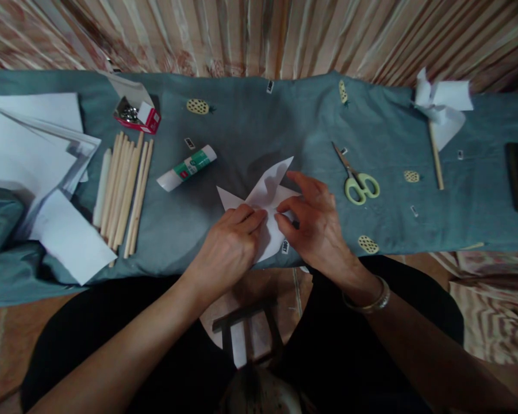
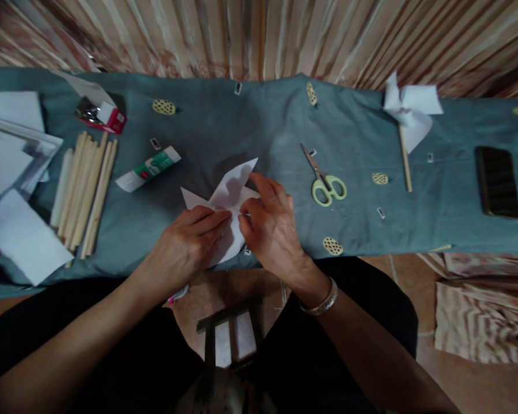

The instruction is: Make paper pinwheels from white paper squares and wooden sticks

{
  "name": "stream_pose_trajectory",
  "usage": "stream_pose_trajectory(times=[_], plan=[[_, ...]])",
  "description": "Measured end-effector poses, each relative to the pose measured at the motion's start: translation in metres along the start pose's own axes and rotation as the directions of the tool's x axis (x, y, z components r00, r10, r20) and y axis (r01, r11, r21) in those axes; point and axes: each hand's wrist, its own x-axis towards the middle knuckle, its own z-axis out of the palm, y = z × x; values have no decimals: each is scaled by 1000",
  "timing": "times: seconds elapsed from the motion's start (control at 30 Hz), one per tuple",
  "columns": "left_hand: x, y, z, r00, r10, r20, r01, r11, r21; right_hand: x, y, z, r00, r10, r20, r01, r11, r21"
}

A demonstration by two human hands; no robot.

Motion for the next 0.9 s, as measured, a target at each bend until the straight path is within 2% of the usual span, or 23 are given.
stream_pose_trajectory(times=[0.37, 0.57, 0.9], plan=[[-2, -1, 3, 999, 12, -44, -13, 1000, -25, -1, 1, 0, 999, 13, 29, -12, 1000, -26], [-1, 0, 1, 1000, 0, -10, -1, 999, -35, 0, 0, -3, 999, -10, 48, 14, 997, -71], [0, 0, -2, 1000, 5, 0, -5, 999, -45, -1, -3, -3, 996, -64, 64, 67, 996, -53]])
